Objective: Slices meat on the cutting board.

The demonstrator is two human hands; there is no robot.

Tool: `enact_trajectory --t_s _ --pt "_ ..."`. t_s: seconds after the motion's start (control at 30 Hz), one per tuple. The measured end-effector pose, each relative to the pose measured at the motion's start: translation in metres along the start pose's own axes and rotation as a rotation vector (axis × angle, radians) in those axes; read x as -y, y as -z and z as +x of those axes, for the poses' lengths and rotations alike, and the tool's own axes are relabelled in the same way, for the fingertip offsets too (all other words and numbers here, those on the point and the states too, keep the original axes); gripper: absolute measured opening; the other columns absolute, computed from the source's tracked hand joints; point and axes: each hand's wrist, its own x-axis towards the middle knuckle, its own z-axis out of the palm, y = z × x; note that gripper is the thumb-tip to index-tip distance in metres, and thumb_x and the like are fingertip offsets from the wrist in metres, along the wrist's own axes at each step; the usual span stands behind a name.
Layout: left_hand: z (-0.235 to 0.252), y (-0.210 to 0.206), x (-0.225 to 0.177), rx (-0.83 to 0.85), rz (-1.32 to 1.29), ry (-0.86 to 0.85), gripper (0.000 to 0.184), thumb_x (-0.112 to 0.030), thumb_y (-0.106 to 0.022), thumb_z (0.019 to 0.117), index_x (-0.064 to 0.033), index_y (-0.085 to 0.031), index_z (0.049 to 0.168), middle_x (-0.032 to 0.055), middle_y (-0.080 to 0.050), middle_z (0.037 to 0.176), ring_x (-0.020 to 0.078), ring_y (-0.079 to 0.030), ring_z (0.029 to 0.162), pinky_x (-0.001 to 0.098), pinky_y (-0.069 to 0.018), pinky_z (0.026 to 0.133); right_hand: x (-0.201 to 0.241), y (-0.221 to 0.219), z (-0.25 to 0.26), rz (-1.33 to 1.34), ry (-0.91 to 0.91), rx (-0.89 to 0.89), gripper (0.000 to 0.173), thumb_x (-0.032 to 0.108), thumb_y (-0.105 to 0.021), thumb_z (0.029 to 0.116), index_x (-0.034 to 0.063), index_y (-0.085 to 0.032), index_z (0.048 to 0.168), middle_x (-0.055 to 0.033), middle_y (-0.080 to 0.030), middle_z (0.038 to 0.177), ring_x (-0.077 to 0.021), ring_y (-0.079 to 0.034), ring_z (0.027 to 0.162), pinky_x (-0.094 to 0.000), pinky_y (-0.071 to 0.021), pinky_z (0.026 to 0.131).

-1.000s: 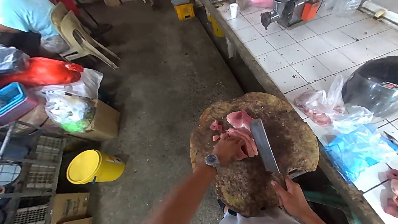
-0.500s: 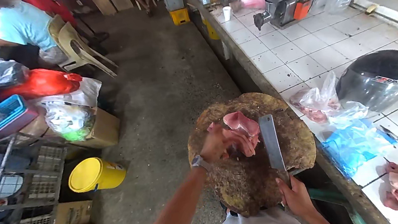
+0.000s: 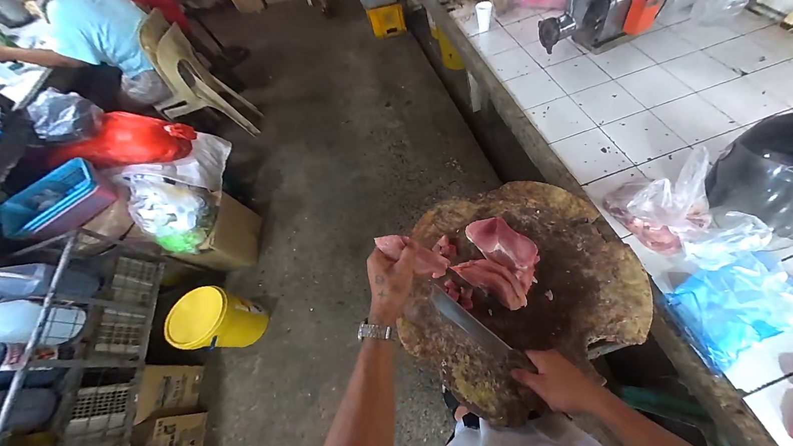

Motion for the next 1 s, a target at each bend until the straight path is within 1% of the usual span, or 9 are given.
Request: enact_trajectory --t_s 0.07,0.2,0.37,0.5,0.6,0.67,0.73,0.8,1.0 --pt "-0.001 0.005 0.006 -0.015 0.000 -0.010 0.020 -0.020 -0.056 0.1034 -0.0081 -0.065 0.118 0.0078 -0.072 0.093 0.0163 -0.069 0.072 0.0374 -0.0603 0.065 -0.005 0.009 -0.002 0.009 -0.036 -0.035 0.054 0.052 -0.055 0.1030 0.0035 -0.063 0.126 -0.0182 -0.068 0.103 -0.0316 -0.069 0.092 -0.0543 -0.0559 0.085" --pt "-0.009 0.008 0.033 -0.127 -0.125 0.042 0.022 -0.024 -0.057 0.1045 -0.0088 -0.066 0.117 0.0070 -0.074 0.096 0.0181 -0.072 0.078 0.0396 -0.0629 0.071 -0.014 0.010 0.000 0.051 -0.092 -0.195 0.051 0.051 -0.053 0.1036 0.0043 -0.064 0.120 -0.0153 -0.068 0.095 -0.0302 -0.068 0.088 -0.0530 -0.0556 0.082" --pt "-0.026 0.007 0.060 -0.372 -0.275 0.159 0.020 -0.018 -0.056 0.1050 0.0002 -0.062 0.110 0.0109 -0.074 0.085 0.0223 -0.074 0.073 0.0418 -0.0644 0.069 -0.018 0.011 -0.016 0.180 -0.112 -0.180 0.046 0.050 -0.055 0.1031 0.0057 -0.063 0.112 -0.0107 -0.062 0.077 -0.0238 -0.062 0.058 -0.0449 -0.0569 0.059" --pt "-0.054 0.007 0.075 -0.194 -0.308 0.301 0.021 -0.016 -0.057 0.1039 0.0027 -0.063 0.111 0.0104 -0.073 0.083 0.0208 -0.073 0.071 0.0389 -0.0636 0.068 -0.021 0.004 -0.019 0.197 -0.008 -0.200 0.049 0.056 -0.053 0.1021 0.0083 -0.065 0.110 -0.0068 -0.061 0.071 -0.0207 -0.060 0.054 -0.0423 -0.0564 0.056" --pt "-0.058 -0.002 0.075 0.041 -0.346 0.382 0.026 -0.019 -0.059 0.1026 0.0028 -0.063 0.115 0.0119 -0.074 0.091 0.0211 -0.073 0.079 0.0395 -0.0636 0.073 -0.009 0.008 -0.003 0.131 0.007 -0.152 0.053 0.056 -0.053 0.1025 0.0068 -0.064 0.115 -0.0085 -0.062 0.075 -0.0216 -0.062 0.056 -0.0431 -0.0575 0.059" --pt "-0.052 -0.008 0.073 0.133 -0.189 0.400 0.031 -0.019 -0.065 0.1005 0.0031 -0.062 0.121 0.0120 -0.073 0.101 0.0191 -0.072 0.088 0.0377 -0.0617 0.082 -0.003 0.009 0.008 0.074 -0.013 -0.152 0.053 0.055 -0.053 0.1031 0.0055 -0.064 0.117 -0.0104 -0.063 0.079 -0.0228 -0.063 0.060 -0.0439 -0.0578 0.062" --pt "-0.048 -0.010 0.079 0.122 0.176 0.413 0.043 -0.029 -0.077 0.0923 0.0002 -0.067 0.123 0.0139 -0.073 0.107 0.0219 -0.072 0.098 0.0432 -0.0585 0.092 -0.001 0.005 0.013 -0.016 -0.023 -0.205 0.054 0.055 -0.051 0.1039 0.0037 -0.065 0.117 -0.0135 -0.067 0.087 -0.0269 -0.067 0.076 -0.0486 -0.0571 0.074" --pt "-0.054 -0.012 0.084 0.067 0.340 0.468 0.047 -0.035 -0.076 0.0919 -0.0016 -0.068 0.123 0.0146 -0.074 0.106 0.0238 -0.073 0.095 0.0465 -0.0587 0.091 0.000 0.003 0.012 -0.091 -0.028 -0.237 0.056 0.056 -0.049 0.1043 0.0033 -0.064 0.118 -0.0146 -0.068 0.090 -0.0291 -0.069 0.086 -0.0509 -0.0563 0.082" --pt "-0.087 -0.025 0.092 -0.052 0.242 0.458 0.032 -0.025 -0.074 0.0936 -0.0042 -0.071 0.118 0.0073 -0.076 0.105 0.0140 -0.075 0.091 0.0359 -0.0637 0.087 0.009 -0.012 0.010 -0.108 -0.055 -0.275 0.058 0.058 -0.047 0.1042 0.0040 -0.063 0.119 -0.0137 -0.068 0.088 -0.0299 -0.070 0.085 -0.0511 -0.0567 0.080"
